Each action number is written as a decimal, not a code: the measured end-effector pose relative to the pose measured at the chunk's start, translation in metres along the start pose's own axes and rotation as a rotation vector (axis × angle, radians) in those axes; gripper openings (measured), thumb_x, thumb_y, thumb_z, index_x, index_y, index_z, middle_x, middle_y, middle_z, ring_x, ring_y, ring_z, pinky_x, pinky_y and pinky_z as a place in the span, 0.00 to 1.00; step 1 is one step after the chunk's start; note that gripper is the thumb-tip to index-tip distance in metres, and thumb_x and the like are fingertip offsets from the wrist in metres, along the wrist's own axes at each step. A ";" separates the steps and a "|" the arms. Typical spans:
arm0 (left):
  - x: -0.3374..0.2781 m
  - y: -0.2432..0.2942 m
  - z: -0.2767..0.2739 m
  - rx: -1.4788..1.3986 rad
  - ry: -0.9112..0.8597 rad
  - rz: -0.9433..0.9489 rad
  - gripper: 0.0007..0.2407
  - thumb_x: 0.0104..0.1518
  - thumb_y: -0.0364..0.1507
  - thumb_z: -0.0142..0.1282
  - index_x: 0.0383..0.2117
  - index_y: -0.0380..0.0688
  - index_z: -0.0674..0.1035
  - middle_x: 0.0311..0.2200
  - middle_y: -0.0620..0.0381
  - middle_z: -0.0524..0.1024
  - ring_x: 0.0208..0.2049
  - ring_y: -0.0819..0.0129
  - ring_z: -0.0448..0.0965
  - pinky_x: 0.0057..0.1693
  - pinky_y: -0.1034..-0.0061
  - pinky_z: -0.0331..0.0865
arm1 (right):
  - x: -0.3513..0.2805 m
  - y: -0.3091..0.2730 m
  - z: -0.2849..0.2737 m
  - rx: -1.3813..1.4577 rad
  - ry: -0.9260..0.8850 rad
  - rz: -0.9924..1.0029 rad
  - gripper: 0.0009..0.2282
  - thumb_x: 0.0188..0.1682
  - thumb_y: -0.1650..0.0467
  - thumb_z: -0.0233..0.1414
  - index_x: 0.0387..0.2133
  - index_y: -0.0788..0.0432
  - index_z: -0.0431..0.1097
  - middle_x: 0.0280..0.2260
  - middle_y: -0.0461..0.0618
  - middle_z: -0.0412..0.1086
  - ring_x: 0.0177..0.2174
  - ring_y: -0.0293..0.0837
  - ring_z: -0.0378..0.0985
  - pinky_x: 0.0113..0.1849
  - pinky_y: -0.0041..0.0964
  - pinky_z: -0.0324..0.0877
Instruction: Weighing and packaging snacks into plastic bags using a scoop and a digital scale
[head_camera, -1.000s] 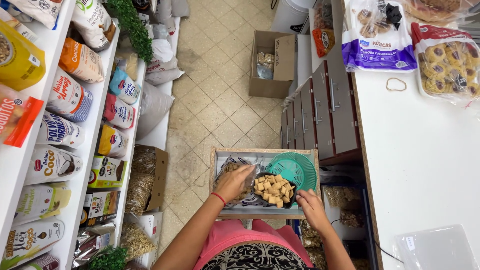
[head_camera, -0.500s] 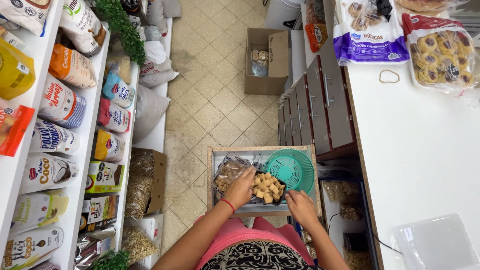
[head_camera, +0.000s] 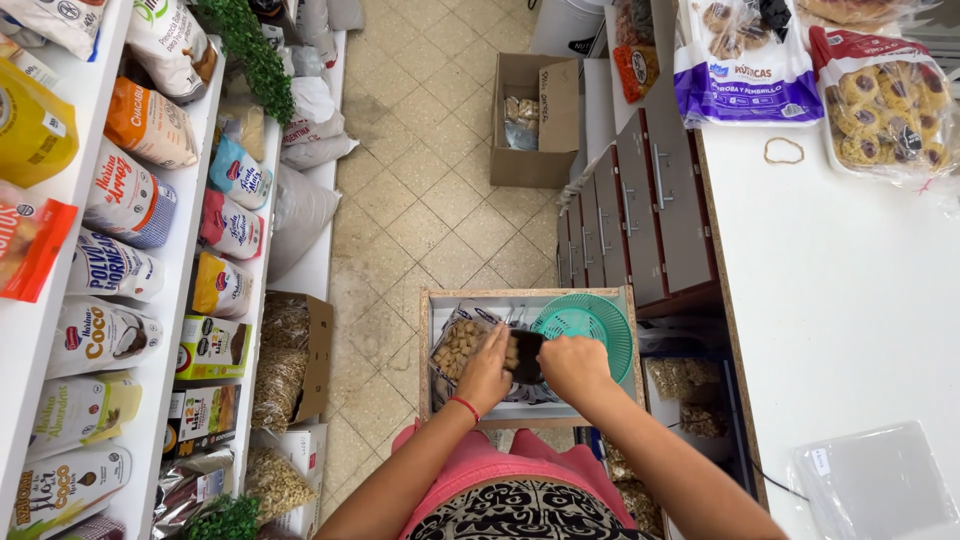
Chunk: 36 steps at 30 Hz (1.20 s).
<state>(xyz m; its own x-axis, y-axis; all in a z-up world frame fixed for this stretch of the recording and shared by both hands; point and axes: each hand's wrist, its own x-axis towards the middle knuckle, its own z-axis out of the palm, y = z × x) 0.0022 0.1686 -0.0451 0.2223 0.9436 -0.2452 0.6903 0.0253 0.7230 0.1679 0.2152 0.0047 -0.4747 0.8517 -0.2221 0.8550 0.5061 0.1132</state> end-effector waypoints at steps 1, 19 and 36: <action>-0.001 -0.002 0.000 -0.001 0.000 0.000 0.31 0.45 0.20 0.49 0.62 0.30 0.58 0.65 0.42 0.53 0.63 0.46 0.58 0.65 0.60 0.58 | 0.003 0.000 0.001 0.000 -0.001 0.000 0.07 0.39 0.69 0.53 0.14 0.54 0.74 0.14 0.51 0.71 0.22 0.55 0.79 0.25 0.48 0.73; -0.004 0.077 -0.083 0.021 -0.163 0.239 0.32 0.43 0.22 0.46 0.62 0.38 0.60 0.67 0.54 0.52 0.66 0.63 0.55 0.61 0.67 0.60 | -0.167 0.064 -0.022 0.731 -0.323 0.533 0.16 0.48 0.56 0.48 0.18 0.51 0.71 0.17 0.44 0.72 0.20 0.42 0.73 0.29 0.40 0.63; -0.078 0.496 -0.063 -0.300 -1.275 0.971 0.33 0.44 0.18 0.41 0.63 0.55 0.58 0.69 0.54 0.48 0.18 0.80 0.67 0.24 0.86 0.70 | -0.340 -0.012 0.011 0.898 -0.090 0.947 0.17 0.52 0.58 0.46 0.22 0.55 0.71 0.27 0.56 0.73 0.35 0.61 0.75 0.32 0.55 0.65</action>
<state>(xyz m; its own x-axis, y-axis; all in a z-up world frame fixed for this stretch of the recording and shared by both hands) 0.2836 0.1279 0.3737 0.9678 -0.2230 0.1167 -0.1583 -0.1788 0.9711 0.3213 -0.0823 0.0679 0.3693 0.7955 -0.4804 0.7043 -0.5769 -0.4137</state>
